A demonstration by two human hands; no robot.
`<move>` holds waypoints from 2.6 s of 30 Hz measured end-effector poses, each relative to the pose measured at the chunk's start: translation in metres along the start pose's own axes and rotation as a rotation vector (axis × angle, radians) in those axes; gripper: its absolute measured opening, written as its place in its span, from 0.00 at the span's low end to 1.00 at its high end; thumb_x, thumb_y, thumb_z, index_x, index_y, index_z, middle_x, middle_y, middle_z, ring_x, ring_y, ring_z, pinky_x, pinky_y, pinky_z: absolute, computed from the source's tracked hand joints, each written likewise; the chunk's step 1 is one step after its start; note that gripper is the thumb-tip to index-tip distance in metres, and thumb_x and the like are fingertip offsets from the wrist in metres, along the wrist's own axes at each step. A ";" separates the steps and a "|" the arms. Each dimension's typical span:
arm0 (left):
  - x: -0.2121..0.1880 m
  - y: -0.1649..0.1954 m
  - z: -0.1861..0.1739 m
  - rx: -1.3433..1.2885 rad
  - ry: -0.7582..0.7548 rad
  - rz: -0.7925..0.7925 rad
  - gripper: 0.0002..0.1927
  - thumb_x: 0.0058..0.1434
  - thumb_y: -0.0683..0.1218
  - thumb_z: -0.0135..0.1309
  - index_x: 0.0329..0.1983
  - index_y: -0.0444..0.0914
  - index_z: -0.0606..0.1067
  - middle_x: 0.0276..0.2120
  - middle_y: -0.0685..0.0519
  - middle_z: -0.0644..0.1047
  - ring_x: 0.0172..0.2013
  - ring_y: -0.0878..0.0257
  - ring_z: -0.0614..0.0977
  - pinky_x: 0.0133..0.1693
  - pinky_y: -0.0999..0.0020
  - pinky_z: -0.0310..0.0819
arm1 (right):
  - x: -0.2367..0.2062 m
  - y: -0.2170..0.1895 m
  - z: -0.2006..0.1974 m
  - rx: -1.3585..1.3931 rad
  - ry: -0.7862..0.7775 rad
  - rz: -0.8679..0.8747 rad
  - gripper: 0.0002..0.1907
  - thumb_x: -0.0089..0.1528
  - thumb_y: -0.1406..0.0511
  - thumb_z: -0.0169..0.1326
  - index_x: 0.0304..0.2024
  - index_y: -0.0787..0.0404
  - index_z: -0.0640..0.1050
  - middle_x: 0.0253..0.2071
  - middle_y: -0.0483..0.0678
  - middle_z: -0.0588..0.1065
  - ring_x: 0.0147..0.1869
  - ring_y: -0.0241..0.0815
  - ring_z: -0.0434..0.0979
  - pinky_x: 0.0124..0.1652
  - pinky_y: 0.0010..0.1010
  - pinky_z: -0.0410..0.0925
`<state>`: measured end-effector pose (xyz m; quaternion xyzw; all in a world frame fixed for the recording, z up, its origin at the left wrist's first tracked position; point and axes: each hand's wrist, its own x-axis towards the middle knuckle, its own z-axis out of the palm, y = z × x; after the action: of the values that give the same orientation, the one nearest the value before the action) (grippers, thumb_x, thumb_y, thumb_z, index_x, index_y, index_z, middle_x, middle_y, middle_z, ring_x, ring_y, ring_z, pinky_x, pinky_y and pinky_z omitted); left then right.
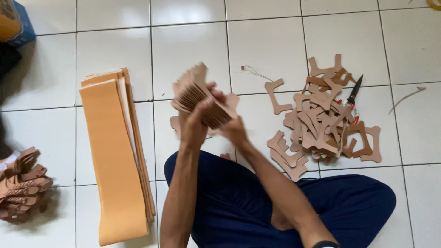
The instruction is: The person sits on the floor and assembles multiple small tan shoe parts by hand, stacking them into neat piles. The person then stands, moves to a sewing machine table, and places the assembled stacks on the table.
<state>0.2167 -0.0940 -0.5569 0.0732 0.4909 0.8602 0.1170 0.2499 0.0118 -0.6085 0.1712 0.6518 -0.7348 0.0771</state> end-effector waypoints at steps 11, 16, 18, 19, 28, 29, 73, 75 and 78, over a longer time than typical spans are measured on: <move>-0.049 0.004 -0.079 -0.219 0.302 0.192 0.26 0.63 0.40 0.58 0.62 0.25 0.67 0.45 0.42 0.78 0.48 0.54 0.81 0.54 0.57 0.80 | -0.010 0.066 0.023 -0.898 0.098 -0.567 0.21 0.61 0.66 0.53 0.57 0.62 0.78 0.57 0.61 0.76 0.57 0.55 0.78 0.52 0.43 0.72; -0.085 -0.074 -0.102 -0.257 0.376 0.183 0.25 0.63 0.40 0.58 0.61 0.26 0.67 0.46 0.42 0.77 0.49 0.55 0.80 0.55 0.58 0.80 | 0.004 0.122 0.021 -1.246 -0.157 -0.804 0.11 0.55 0.64 0.60 0.39 0.59 0.81 0.58 0.61 0.75 0.61 0.58 0.74 0.56 0.54 0.63; -0.095 -0.090 -0.108 -0.262 0.381 0.171 0.26 0.62 0.40 0.58 0.61 0.26 0.67 0.46 0.42 0.77 0.49 0.55 0.81 0.54 0.58 0.80 | -0.001 0.137 0.019 -1.214 -0.196 -0.770 0.11 0.60 0.63 0.59 0.44 0.60 0.80 0.54 0.55 0.77 0.59 0.53 0.75 0.55 0.52 0.65; -0.101 -0.096 -0.109 -0.256 0.385 0.173 0.26 0.62 0.40 0.58 0.61 0.26 0.67 0.46 0.42 0.77 0.49 0.55 0.81 0.54 0.58 0.80 | -0.003 0.144 0.016 -1.200 -0.221 -0.748 0.11 0.63 0.63 0.58 0.47 0.60 0.80 0.53 0.51 0.78 0.58 0.50 0.76 0.54 0.51 0.66; -0.163 -0.154 -0.123 -0.282 0.415 0.201 0.26 0.63 0.41 0.59 0.62 0.26 0.67 0.47 0.42 0.77 0.48 0.55 0.81 0.54 0.58 0.80 | -0.038 0.210 -0.010 -1.289 -0.344 -0.789 0.13 0.55 0.59 0.62 0.39 0.56 0.82 0.48 0.46 0.79 0.58 0.48 0.75 0.52 0.53 0.66; -0.169 -0.164 -0.125 -0.294 0.417 0.208 0.27 0.63 0.42 0.58 0.62 0.27 0.67 0.47 0.43 0.77 0.49 0.55 0.81 0.54 0.58 0.80 | -0.045 0.221 -0.010 -1.353 -0.319 -0.852 0.11 0.57 0.60 0.61 0.40 0.56 0.82 0.48 0.46 0.79 0.58 0.47 0.76 0.53 0.53 0.66; -0.403 -0.419 -0.037 -0.561 -0.292 -0.485 0.27 0.58 0.43 0.59 0.60 0.28 0.71 0.44 0.41 0.79 0.45 0.50 0.83 0.55 0.51 0.80 | -0.286 0.502 -0.265 -0.738 0.490 -0.151 0.13 0.62 0.62 0.60 0.45 0.64 0.81 0.37 0.52 0.77 0.40 0.44 0.76 0.40 0.38 0.71; -0.411 -0.428 -0.025 -0.324 -0.217 -0.524 0.28 0.57 0.44 0.59 0.60 0.28 0.71 0.46 0.42 0.80 0.47 0.52 0.83 0.54 0.52 0.80 | -0.299 0.507 -0.280 -0.235 0.488 -0.057 0.13 0.66 0.61 0.59 0.46 0.64 0.81 0.34 0.49 0.76 0.34 0.38 0.72 0.34 0.34 0.68; -0.407 -0.427 -0.001 -0.157 -0.180 -0.594 0.29 0.57 0.44 0.60 0.61 0.30 0.70 0.49 0.45 0.81 0.50 0.54 0.83 0.54 0.54 0.79 | -0.314 0.481 -0.270 -0.223 0.494 -0.334 0.14 0.66 0.62 0.57 0.48 0.65 0.80 0.38 0.42 0.79 0.40 0.30 0.76 0.41 0.23 0.73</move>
<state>0.6634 0.0031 -0.9302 -0.0065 0.4107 0.8137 0.4113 0.7444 0.1760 -0.9707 0.2257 0.7462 -0.5977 -0.1870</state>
